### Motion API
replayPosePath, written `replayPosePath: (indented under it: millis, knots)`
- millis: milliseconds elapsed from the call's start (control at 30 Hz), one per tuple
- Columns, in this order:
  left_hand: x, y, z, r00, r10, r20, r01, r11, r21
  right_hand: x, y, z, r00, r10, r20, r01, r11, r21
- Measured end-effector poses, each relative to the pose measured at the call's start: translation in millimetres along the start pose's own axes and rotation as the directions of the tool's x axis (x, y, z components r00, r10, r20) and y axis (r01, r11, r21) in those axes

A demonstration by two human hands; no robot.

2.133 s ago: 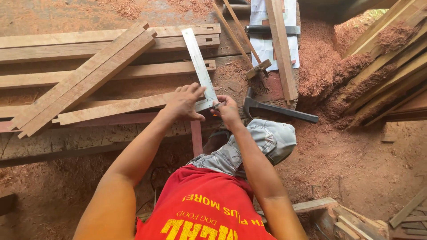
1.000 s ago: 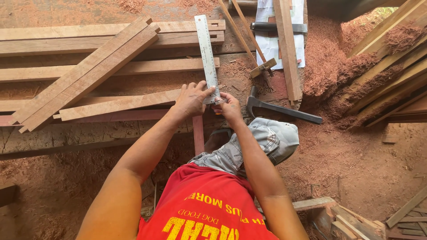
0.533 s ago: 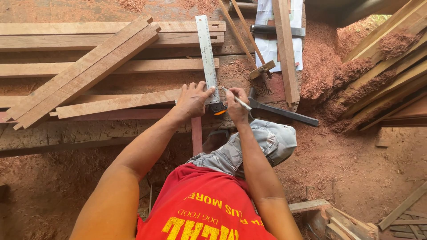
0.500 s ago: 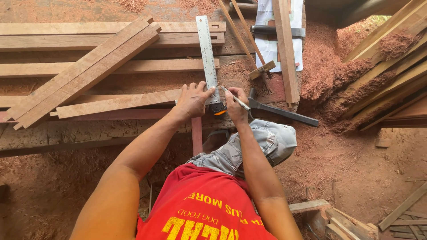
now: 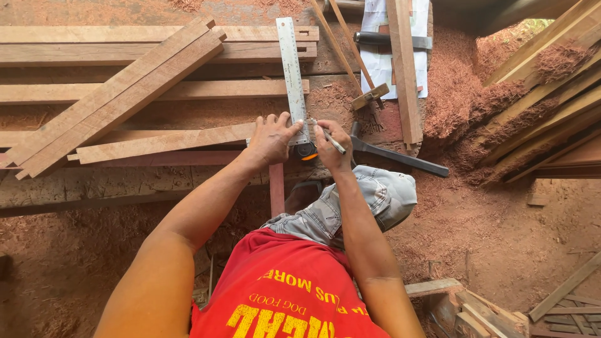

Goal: The person measures and marks wooden planks on a workbench using a tape measure, a pencil, and a try square. They repeatedly measure the length of the wood, mark the measurements, and use the square to draw straight lines across the planks.

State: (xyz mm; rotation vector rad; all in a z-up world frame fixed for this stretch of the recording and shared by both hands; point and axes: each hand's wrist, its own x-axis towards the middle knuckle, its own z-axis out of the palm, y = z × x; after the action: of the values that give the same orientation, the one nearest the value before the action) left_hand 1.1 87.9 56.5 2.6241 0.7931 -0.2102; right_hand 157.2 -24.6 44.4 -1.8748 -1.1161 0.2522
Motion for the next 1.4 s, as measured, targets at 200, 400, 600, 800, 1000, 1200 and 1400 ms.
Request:
replayPosePath:
  millis: [200,400,600,800,1000,1200,1400]
  knots:
    - [-0.1,-0.4,0.0,1.0,-0.003,-0.016,0.003,1.0,-0.003,-5.3,20.6,-1.6,0.992,0.05,0.115,-0.058,0.996,0.067]
    - [0.4,1.1,-0.5,1.0,-0.006,-0.017,0.005,1.0,-0.009,-16.2,54.5,17.2,0.999,0.033,0.013,-0.033,0.999,0.037]
    - [4.4,-2.9,7.6,1.0,-0.022,-0.014,0.022,0.999,-0.042,-17.9,47.6,43.9,0.785,0.406,0.467,-0.522,0.84,0.148]
    - [-29.8,-17.9,12.4,0.911,0.088,-0.403,-0.147,0.982,-0.117,-17.9,59.9,30.7,0.845,0.347,0.406,-0.517,0.722,0.46]
    - [-89.4,-67.2,66.2,0.492,-0.863,-0.112,0.017,0.139,-0.99,-20.3,159.3,9.4,0.869,0.49,-0.073,-0.414,0.798,0.438]
    - [-115.4,-124.4,68.4,-0.209,-0.891,0.403,-0.093,-0.392,-0.915,-19.1,146.9,10.4,0.831,0.556,-0.001,-0.493,0.739,0.459]
    - [-80.4,-146.8,57.0,-0.239,-0.913,0.33,-0.02,-0.335,-0.942,-17.4,113.0,-2.0,0.855,0.514,0.067,-0.455,0.682,0.572]
